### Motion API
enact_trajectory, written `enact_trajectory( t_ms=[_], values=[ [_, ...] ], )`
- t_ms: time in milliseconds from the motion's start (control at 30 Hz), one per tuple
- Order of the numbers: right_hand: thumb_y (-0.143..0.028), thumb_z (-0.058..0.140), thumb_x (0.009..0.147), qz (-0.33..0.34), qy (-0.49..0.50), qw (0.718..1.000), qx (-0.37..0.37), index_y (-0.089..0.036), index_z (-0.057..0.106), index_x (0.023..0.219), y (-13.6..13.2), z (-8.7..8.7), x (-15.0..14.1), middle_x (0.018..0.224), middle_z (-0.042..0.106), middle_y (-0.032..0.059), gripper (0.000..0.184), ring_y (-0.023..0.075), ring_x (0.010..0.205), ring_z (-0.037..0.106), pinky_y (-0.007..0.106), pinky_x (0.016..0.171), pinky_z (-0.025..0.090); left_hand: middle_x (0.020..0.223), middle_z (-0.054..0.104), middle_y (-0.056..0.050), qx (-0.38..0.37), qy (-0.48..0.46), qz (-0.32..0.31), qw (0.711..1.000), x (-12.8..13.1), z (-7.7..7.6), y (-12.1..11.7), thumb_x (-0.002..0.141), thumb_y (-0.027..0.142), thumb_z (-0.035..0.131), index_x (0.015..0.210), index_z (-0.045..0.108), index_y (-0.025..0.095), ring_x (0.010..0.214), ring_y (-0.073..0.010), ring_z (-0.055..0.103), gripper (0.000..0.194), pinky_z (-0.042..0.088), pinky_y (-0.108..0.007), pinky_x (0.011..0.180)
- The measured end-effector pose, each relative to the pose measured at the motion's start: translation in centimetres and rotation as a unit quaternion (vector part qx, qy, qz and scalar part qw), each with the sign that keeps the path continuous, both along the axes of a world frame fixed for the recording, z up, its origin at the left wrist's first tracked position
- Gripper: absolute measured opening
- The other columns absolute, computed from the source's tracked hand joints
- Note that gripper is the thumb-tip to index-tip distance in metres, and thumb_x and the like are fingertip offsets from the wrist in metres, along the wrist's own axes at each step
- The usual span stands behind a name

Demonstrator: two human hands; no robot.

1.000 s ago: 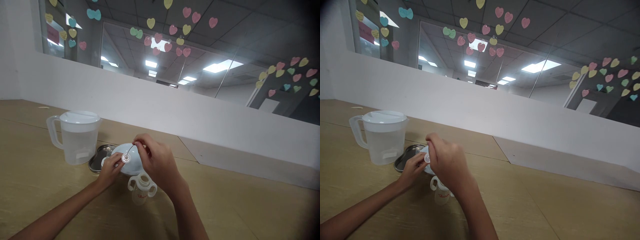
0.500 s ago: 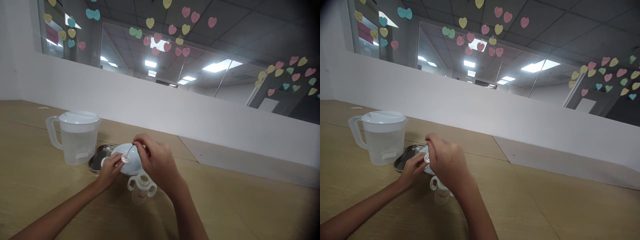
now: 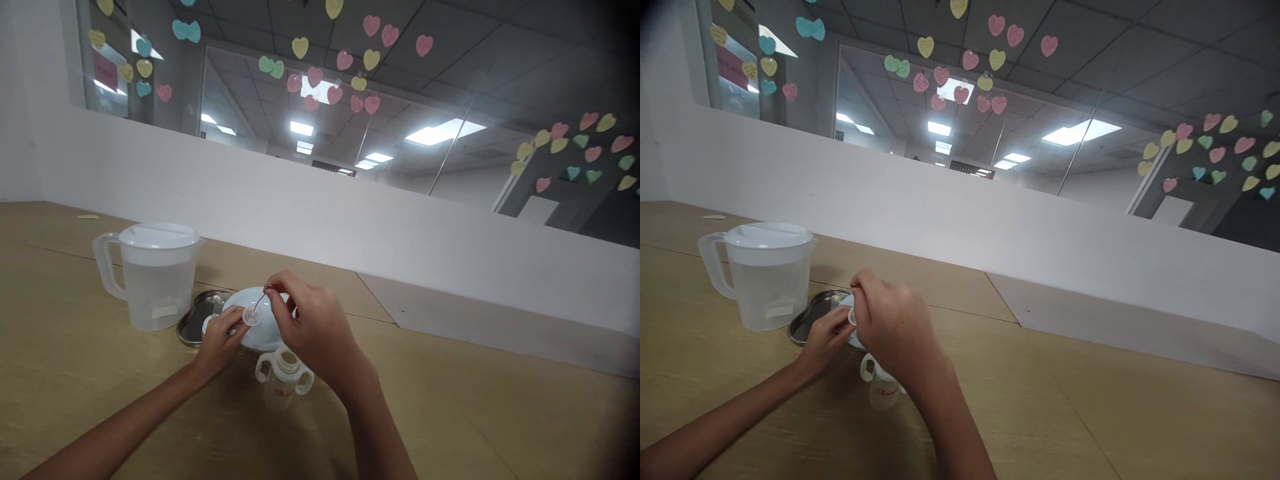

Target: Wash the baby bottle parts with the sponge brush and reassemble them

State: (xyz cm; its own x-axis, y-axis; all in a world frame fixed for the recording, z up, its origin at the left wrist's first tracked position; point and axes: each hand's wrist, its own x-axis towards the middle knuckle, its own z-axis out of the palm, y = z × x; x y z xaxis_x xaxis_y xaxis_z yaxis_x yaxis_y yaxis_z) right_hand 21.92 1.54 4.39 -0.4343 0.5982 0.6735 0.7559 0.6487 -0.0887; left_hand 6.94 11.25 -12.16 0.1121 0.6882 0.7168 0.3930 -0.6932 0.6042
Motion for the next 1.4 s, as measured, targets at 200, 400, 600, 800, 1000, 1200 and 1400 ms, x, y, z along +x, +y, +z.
enact_trajectory(
  t_ms=[200,400,600,800,1000,1200,1400],
  values=[
    [-0.013,0.050,0.081,-0.022,-0.012,0.998,-0.063,-0.017,0.055,0.077,-0.2,0.1,-0.1,0.062,0.059,-0.0032,0.008,0.0083,0.055,0.052,0.019,0.051,0.025,0.082,0.063,-0.004,0.007,-0.008,0.006,1.000,0.1,-0.2,-0.1,0.086,0.029,0.046,0.078,0.062,0.016,0.072,-0.0133,0.056,0.022,0.044,-0.022,0.066],
    [-0.012,0.053,0.077,-0.024,-0.022,0.992,-0.119,-0.017,0.054,0.073,0.8,-0.2,0.0,0.061,0.057,-0.0038,0.006,0.0077,0.054,0.048,0.020,0.052,0.023,0.088,0.065,-0.004,0.010,-0.015,0.001,1.000,0.2,-0.9,0.0,0.086,0.030,0.048,0.082,0.064,0.017,0.079,-0.0146,0.058,0.021,0.045,-0.023,0.071],
    [-0.014,0.053,0.077,-0.032,-0.047,0.989,-0.140,-0.017,0.055,0.074,1.2,-0.6,-0.5,0.057,0.053,-0.0038,0.004,0.0075,0.051,0.043,0.021,0.051,0.021,0.087,0.064,-0.004,0.000,-0.031,-0.001,1.000,0.4,-1.2,-0.1,0.086,0.030,0.047,0.078,0.062,0.017,0.080,-0.0157,0.057,0.022,0.044,-0.025,0.071],
    [-0.015,0.053,0.077,-0.025,-0.062,0.985,-0.158,-0.017,0.055,0.073,1.5,-0.9,-1.0,0.058,0.052,-0.0040,0.005,0.0073,0.052,0.040,0.022,0.052,0.019,0.088,0.063,-0.003,-0.010,-0.033,0.003,0.999,0.4,-1.4,-0.3,0.085,0.031,0.047,0.081,0.060,0.018,0.082,-0.0164,0.057,0.019,0.045,-0.025,0.070],
    [-0.013,0.052,0.075,-0.014,-0.071,0.980,-0.187,-0.017,0.053,0.069,2.3,-1.6,-1.2,0.059,0.052,-0.0039,0.008,0.0076,0.054,0.038,0.022,0.052,0.018,0.084,0.062,-0.003,-0.006,-0.036,0.008,0.999,0.4,-1.5,-0.2,0.085,0.033,0.047,0.079,0.059,0.018,0.077,-0.0157,0.056,0.021,0.044,-0.025,0.068],
    [-0.013,0.053,0.074,-0.006,-0.088,0.976,-0.200,-0.016,0.053,0.067,3.1,-2.3,-1.5,0.064,0.056,-0.0024,0.008,0.0080,0.058,0.043,0.022,0.053,0.020,0.088,0.062,-0.004,-0.006,-0.034,0.004,0.999,0.3,-1.9,-0.3,0.087,0.032,0.045,0.084,0.060,0.017,0.083,-0.0172,0.056,0.021,0.045,-0.027,0.073],
    [-0.014,0.054,0.074,-0.007,-0.103,0.977,-0.189,-0.016,0.054,0.064,3.5,-2.9,-1.5,0.065,0.058,-0.0012,0.010,0.0094,0.063,0.047,0.021,0.056,0.024,0.089,0.063,-0.005,0.002,-0.034,0.015,0.999,0.4,-1.8,-0.7,0.087,0.032,0.045,0.088,0.060,0.018,0.082,-0.0177,0.057,0.021,0.045,-0.028,0.073]
  ],
)
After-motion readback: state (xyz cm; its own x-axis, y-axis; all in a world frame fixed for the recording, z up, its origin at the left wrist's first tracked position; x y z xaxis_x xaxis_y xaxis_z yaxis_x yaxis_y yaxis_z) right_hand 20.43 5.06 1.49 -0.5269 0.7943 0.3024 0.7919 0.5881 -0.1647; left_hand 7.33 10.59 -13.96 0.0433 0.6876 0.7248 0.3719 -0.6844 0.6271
